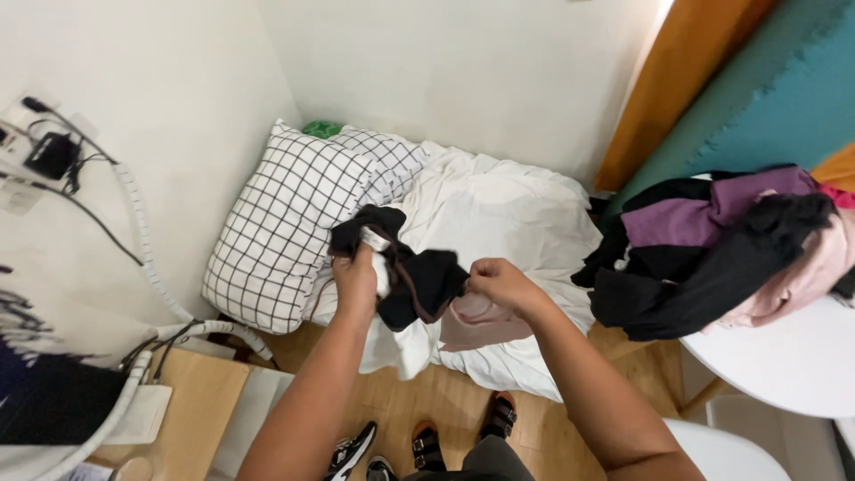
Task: The person sorts through a pile of mixed clothing on a bed, picking up individual items such as shirts, pants, and underwear. They fold each item by hand and place the folded clothes onto a white round table nearby.
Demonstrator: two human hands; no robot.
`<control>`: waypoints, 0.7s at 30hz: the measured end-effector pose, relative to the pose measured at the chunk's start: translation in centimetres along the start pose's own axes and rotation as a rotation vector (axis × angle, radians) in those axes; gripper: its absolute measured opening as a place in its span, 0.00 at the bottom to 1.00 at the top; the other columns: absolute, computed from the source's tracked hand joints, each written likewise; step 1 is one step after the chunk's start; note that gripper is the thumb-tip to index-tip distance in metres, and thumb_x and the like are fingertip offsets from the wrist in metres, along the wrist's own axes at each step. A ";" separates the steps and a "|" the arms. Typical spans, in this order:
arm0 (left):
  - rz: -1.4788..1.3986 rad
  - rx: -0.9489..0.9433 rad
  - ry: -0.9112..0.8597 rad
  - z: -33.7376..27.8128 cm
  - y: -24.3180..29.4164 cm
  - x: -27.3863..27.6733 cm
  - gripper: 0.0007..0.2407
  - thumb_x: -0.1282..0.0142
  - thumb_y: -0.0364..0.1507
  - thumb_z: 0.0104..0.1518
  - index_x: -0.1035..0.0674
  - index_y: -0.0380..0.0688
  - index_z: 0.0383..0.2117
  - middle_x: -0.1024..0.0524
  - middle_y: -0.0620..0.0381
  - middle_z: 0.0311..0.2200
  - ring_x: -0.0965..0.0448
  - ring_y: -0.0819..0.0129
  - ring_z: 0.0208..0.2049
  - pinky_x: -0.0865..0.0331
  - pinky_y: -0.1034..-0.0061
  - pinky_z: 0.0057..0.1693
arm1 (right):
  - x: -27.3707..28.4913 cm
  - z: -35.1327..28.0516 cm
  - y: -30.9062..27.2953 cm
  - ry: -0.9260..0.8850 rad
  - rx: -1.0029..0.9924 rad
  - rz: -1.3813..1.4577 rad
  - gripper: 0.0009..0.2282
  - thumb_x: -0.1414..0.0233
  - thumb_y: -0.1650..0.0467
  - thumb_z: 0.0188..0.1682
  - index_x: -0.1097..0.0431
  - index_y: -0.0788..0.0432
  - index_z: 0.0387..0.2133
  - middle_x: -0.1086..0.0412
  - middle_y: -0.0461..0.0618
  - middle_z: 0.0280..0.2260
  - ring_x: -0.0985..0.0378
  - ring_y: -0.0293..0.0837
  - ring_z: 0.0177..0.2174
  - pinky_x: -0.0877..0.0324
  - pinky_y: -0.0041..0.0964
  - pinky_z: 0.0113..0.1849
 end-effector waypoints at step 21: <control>0.702 0.237 -0.834 -5.9 -0.2 -18.7 0.16 0.38 0.33 0.56 0.21 0.48 0.52 0.21 0.61 0.30 0.23 0.75 0.35 0.30 0.80 0.45 | 17.5 -7.9 -4.7 0.892 0.232 0.543 0.18 0.45 0.61 0.56 0.38 0.49 0.16 0.42 0.31 0.20 0.46 0.28 0.23 0.47 0.27 0.26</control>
Point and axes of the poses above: each hand's wrist, its own z-axis towards the middle knuckle, its own x-axis out of the back of the hand, y = z × x, the point moved 1 cm from there along z, towards the middle knuckle
